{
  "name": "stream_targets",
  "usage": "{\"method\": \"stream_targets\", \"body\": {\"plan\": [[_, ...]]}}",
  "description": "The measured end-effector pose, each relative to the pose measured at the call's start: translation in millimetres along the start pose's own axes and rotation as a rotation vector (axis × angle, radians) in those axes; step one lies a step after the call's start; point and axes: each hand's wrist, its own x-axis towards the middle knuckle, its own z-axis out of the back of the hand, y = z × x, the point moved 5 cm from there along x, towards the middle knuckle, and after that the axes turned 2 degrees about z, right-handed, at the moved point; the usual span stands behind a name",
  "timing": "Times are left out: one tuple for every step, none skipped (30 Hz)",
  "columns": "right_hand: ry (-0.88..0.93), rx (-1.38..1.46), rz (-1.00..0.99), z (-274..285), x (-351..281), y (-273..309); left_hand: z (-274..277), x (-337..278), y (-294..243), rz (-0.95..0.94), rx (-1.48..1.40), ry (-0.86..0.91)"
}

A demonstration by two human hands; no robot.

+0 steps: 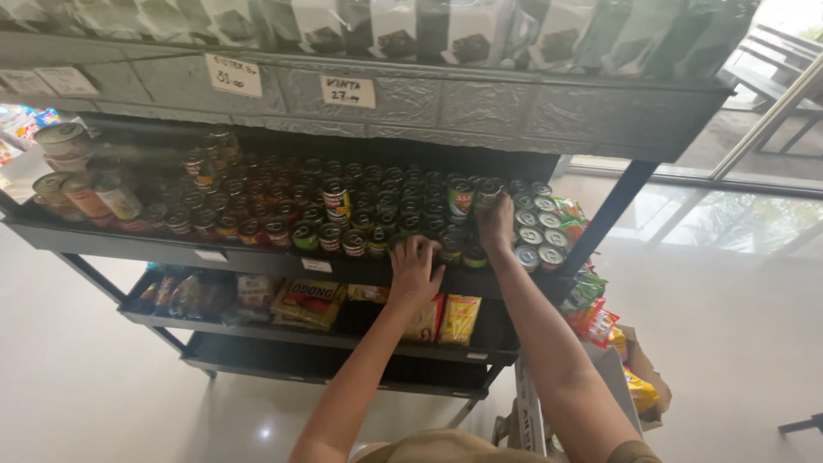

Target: Taking canned goods from a cardboard box on the floor and placing them neatly on a grocery store shelf.

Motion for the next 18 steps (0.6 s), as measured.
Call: {"method": "stream_targets", "body": {"plan": [[0.004, 0.0, -0.007, 1.9, -1.2, 8.6, 4.5, 2.9, 10.9, 0.003, 0.0, 0.007], [-0.037, -0.024, -0.104, 7.0, -6.1, 11.1, 10.5, 3.8, 19.9, -0.033, 0.0, -0.05], [-0.077, -0.048, -0.201, 11.8, -11.3, 13.8, 16.4, 4.6, 29.4, -0.068, -0.001, -0.107], [-0.077, -0.053, -0.21, 23.3, -22.6, 37.9, 15.7, 8.2, 44.6, -0.07, -0.003, -0.097], [-0.209, 0.041, -0.175, 40.5, -33.6, 64.1, 15.1, 12.0, 61.0, -0.044, 0.035, -0.094], [-0.341, 0.135, -0.138, 56.8, -45.3, 90.2, 14.5, 15.8, 78.1, -0.018, 0.075, -0.09], [-0.341, 0.13, -0.146, 55.6, -53.1, 106.2, 14.2, 19.2, 88.6, -0.019, 0.074, -0.081], [-0.405, 0.169, -0.091, 56.1, -61.3, 125.7, 12.3, 22.2, 99.3, -0.04, 0.101, -0.023], [-0.468, 0.208, -0.036, 56.7, -69.6, 145.6, 10.7, 24.8, 110.1, -0.06, 0.128, 0.035], [-0.467, 0.207, -0.045, 46.1, -69.1, 155.1, 10.9, 24.6, 116.3, -0.061, 0.129, 0.044], [-0.434, 0.266, 0.0, 34.3, -68.0, 167.1, 9.8, 23.7, 121.4, -0.088, 0.107, 0.086], [-0.401, 0.325, 0.047, 23.0, -66.2, 179.0, 8.6, 23.2, 125.9, -0.115, 0.084, 0.126], [-0.401, 0.323, 0.04, 8.6, -62.1, 182.6, 11.6, 22.6, 129.3, -0.116, 0.085, 0.134], [-0.249, 0.226, 0.046, -11.8, -56.2, 188.4, 14.1, 21.3, 130.7, -0.145, 0.062, 0.149], [-0.097, 0.13, 0.053, -32.4, -51.5, 193.5, 16.7, 19.6, 131.8, -0.175, 0.04, 0.164], [-0.1, 0.128, 0.047, -43.2, -52.0, 195.7, 9.6, 17.5, 139.4, -0.179, 0.04, 0.17], [0.037, 0.152, -0.036, -60.9, -52.3, 194.6, 7.3, 15.1, 143.7, -0.242, 0.044, 0.079], [0.174, 0.174, -0.111, -77.7, -50.2, 193.3, 5.1, 15.4, 146.7, -0.307, 0.047, -0.017]]}}
